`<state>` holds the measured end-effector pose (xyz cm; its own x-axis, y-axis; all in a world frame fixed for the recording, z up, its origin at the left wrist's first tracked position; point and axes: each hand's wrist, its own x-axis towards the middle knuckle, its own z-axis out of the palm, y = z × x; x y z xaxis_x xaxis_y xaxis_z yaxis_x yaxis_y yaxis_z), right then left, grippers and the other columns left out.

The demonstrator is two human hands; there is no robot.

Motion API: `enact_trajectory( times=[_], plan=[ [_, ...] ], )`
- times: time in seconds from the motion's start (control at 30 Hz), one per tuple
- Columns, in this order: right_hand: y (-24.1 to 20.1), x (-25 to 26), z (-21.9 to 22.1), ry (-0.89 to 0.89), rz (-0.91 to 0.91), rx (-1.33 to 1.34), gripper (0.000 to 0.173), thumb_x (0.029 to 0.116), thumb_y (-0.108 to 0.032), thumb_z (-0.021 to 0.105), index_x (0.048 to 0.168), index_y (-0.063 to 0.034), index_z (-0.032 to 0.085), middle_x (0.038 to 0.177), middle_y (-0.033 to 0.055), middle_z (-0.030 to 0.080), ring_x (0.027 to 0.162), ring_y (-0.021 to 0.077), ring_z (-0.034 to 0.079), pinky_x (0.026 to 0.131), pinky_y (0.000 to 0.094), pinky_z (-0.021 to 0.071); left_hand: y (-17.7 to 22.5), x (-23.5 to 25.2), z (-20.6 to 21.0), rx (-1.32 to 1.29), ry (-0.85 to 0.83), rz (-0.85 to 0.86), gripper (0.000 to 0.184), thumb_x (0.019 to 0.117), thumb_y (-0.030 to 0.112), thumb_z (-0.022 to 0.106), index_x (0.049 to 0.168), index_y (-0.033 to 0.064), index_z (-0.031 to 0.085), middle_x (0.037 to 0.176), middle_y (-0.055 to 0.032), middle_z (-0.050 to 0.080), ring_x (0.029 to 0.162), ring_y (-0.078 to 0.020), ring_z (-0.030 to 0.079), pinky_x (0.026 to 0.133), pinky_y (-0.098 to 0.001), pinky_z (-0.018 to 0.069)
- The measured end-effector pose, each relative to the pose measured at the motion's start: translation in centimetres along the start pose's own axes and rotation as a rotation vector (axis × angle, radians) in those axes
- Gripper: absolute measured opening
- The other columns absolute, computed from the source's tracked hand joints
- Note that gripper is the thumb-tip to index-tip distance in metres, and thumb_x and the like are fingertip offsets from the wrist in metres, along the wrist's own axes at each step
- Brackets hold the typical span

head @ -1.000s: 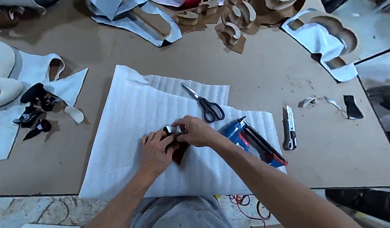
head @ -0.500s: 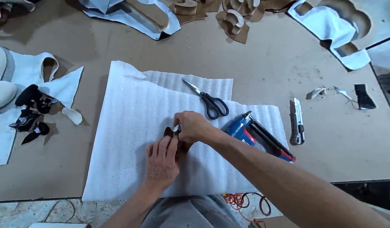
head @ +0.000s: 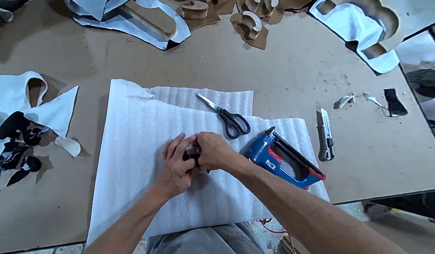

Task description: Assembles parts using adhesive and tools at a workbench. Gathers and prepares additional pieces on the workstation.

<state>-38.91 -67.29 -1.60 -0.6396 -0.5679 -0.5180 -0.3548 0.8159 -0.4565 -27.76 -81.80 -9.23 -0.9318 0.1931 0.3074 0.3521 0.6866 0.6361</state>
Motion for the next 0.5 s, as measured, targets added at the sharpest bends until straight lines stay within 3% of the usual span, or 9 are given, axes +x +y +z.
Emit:
enact_trajectory(
  times=[0.07, 0.13, 0.2, 0.23, 0.3, 0.37, 0.4, 0.43, 0.5],
  plan=[
    [0.8, -0.4, -0.5, -0.029, -0.049, 0.029, 0.025, 0.0742, -0.011, 0.081, 0.097, -0.0095, 0.072, 0.089, 0.008, 0.068, 0.085, 0.0272, 0.067, 0.071, 0.0508, 0.0544, 0.0, 0.1, 0.0, -0.079, -0.055, -0.01, 0.017, 0.0923, 0.025, 0.071, 0.08, 0.013, 0.07, 0.16, -0.0069, 0.045, 0.15, -0.0229, 0.039, 0.121, -0.0496, 0.0384],
    [2.7, -2.4, -0.9, 0.028, -0.128, 0.113, 0.025, 0.0838, -0.011, 0.078, 0.109, -0.0086, 0.074, 0.096, 0.0081, 0.07, 0.087, 0.0243, 0.068, 0.077, 0.0484, 0.0564, 0.1, 0.2, 0.0, -0.125, -0.081, -0.026, 0.021, 0.0938, 0.022, 0.069, 0.077, 0.0083, 0.068, 0.156, -0.0065, 0.051, 0.144, -0.0186, 0.048, 0.117, -0.0442, 0.0436],
    [4.9, -6.8, -0.9, 0.284, -0.08, 0.138, 0.034, 0.0927, -0.014, 0.072, 0.127, -0.012, 0.071, 0.111, 0.0068, 0.072, 0.094, 0.0215, 0.071, 0.083, 0.0458, 0.061, -0.1, 0.6, -0.1, -0.136, -0.103, -0.032, 0.023, 0.0957, 0.023, 0.067, 0.077, 0.0086, 0.068, 0.15, -0.0026, 0.057, 0.143, -0.0147, 0.049, 0.117, -0.0418, 0.0437],
    [6.2, -9.4, -0.3, 0.478, -0.005, 0.073, 0.033, 0.094, -0.018, 0.07, 0.126, -0.0151, 0.072, 0.112, 0.005, 0.072, 0.092, 0.0206, 0.072, 0.078, 0.0449, 0.0623, -0.2, 0.8, -0.3, -0.13, -0.122, -0.04, 0.024, 0.0959, 0.025, 0.068, 0.077, 0.0096, 0.068, 0.147, -0.0002, 0.059, 0.141, -0.0133, 0.05, 0.116, -0.0407, 0.0445],
    [9.0, -14.3, 1.7, 0.701, 0.198, -0.086, 0.041, 0.0905, -0.031, 0.069, 0.128, -0.0144, 0.071, 0.117, 0.0137, 0.069, 0.1, 0.0332, 0.069, 0.077, 0.0552, 0.0589, -0.1, 1.2, -0.6, -0.097, -0.182, -0.076, 0.026, 0.0955, 0.03, 0.069, 0.077, 0.0121, 0.067, 0.143, 0.004, 0.061, 0.132, -0.0131, 0.055, 0.107, -0.0383, 0.0492],
    [11.8, -17.1, 3.9, 0.657, 0.351, -0.112, 0.073, 0.0792, -0.043, 0.079, 0.142, -0.0095, 0.061, 0.123, 0.0291, 0.063, 0.107, 0.0511, 0.062, 0.081, 0.0687, 0.0523, -0.4, 1.9, -1.1, -0.073, -0.243, -0.095, 0.023, 0.0942, 0.036, 0.07, 0.089, 0.0137, 0.07, 0.139, 0.0045, 0.063, 0.121, -0.0144, 0.06, 0.098, -0.038, 0.0521],
    [13.1, -17.6, 5.0, 0.615, 0.396, -0.116, 0.089, 0.0748, -0.046, 0.084, 0.15, -0.0091, 0.053, 0.123, 0.0322, 0.061, 0.107, 0.0545, 0.061, 0.081, 0.0708, 0.0512, -0.6, 2.1, -1.2, -0.079, -0.264, -0.088, 0.023, 0.0936, 0.037, 0.07, 0.097, 0.0139, 0.072, 0.137, 0.0032, 0.064, 0.118, -0.0153, 0.062, 0.095, -0.0387, 0.0527],
    [14.2, -17.7, 5.6, 0.592, 0.402, -0.116, 0.097, 0.0727, -0.044, 0.086, 0.154, -0.0086, 0.047, 0.12, 0.0325, 0.062, 0.104, 0.0551, 0.062, 0.081, 0.0715, 0.0509, -0.8, 2.3, -1.2, -0.082, -0.27, -0.071, 0.024, 0.0928, 0.037, 0.07, 0.102, 0.0143, 0.072, 0.135, 0.0024, 0.065, 0.115, -0.0154, 0.062, 0.094, -0.0384, 0.0527],
    [15.6, -17.1, 4.9, 0.531, 0.401, -0.078, 0.097, 0.0752, -0.027, 0.087, 0.158, -0.0089, 0.04, 0.119, 0.0289, 0.065, 0.104, 0.0518, 0.064, 0.084, 0.0716, 0.0506, -1.3, 2.9, -1.0, -0.08, -0.246, -0.032, 0.025, 0.0919, 0.035, 0.07, 0.105, 0.0147, 0.073, 0.128, 0.0018, 0.068, 0.113, -0.0151, 0.063, 0.093, -0.0364, 0.052]
  ],
)
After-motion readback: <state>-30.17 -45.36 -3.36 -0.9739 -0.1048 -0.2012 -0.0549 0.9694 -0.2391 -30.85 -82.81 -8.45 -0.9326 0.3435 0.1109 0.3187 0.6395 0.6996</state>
